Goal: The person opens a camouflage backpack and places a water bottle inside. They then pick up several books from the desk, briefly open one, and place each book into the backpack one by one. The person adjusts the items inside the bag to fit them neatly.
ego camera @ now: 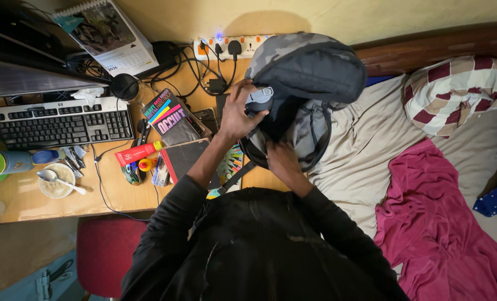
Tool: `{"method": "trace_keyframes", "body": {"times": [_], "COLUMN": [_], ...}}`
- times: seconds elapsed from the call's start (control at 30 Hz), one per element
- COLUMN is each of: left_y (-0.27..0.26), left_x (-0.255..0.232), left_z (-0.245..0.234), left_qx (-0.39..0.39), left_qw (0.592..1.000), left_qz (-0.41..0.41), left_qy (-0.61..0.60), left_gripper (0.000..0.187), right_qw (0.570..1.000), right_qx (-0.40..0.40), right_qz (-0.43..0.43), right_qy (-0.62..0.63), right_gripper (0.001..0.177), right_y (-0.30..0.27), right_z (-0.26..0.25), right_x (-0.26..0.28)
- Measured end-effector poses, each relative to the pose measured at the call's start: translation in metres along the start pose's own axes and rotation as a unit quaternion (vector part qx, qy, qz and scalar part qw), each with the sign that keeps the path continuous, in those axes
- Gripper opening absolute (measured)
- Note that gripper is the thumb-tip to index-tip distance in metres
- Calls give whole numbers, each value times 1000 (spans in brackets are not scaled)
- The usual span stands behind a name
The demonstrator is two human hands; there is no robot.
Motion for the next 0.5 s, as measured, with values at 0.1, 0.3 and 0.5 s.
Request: {"method": "trace_keyframes", "body": {"times": [0.1,0.3,0.5], "left_y": [-4,-4,1], "left_x": [-3,-14,-17], "left_z": [1,2,2], "left_qx": [25,41,0], "left_qw": [999,999,996], "left_qz": [0,6,16], "left_qy": [26,32,90], "left_gripper": [66,69,74], "right_qw": [1000,998,999], "right_qx": [-26,-70,-45], "right_qz": [-5,-5,13], "right_qy": [6,-6,21], "right_gripper": [25,25,36], "right_y": [0,-5,-3], "right_z": [4,-4,-11], "right_x": [0,1,3]}}
Point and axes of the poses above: each hand's wrist, its own y-axis towards the middle knuckle, its own z-axis out of the palm, x = y × z, the point moved 2 cm from there along y, towards the middle knuckle, and after that the axes turned 4 degrees about -z, right-handed, at the moved point
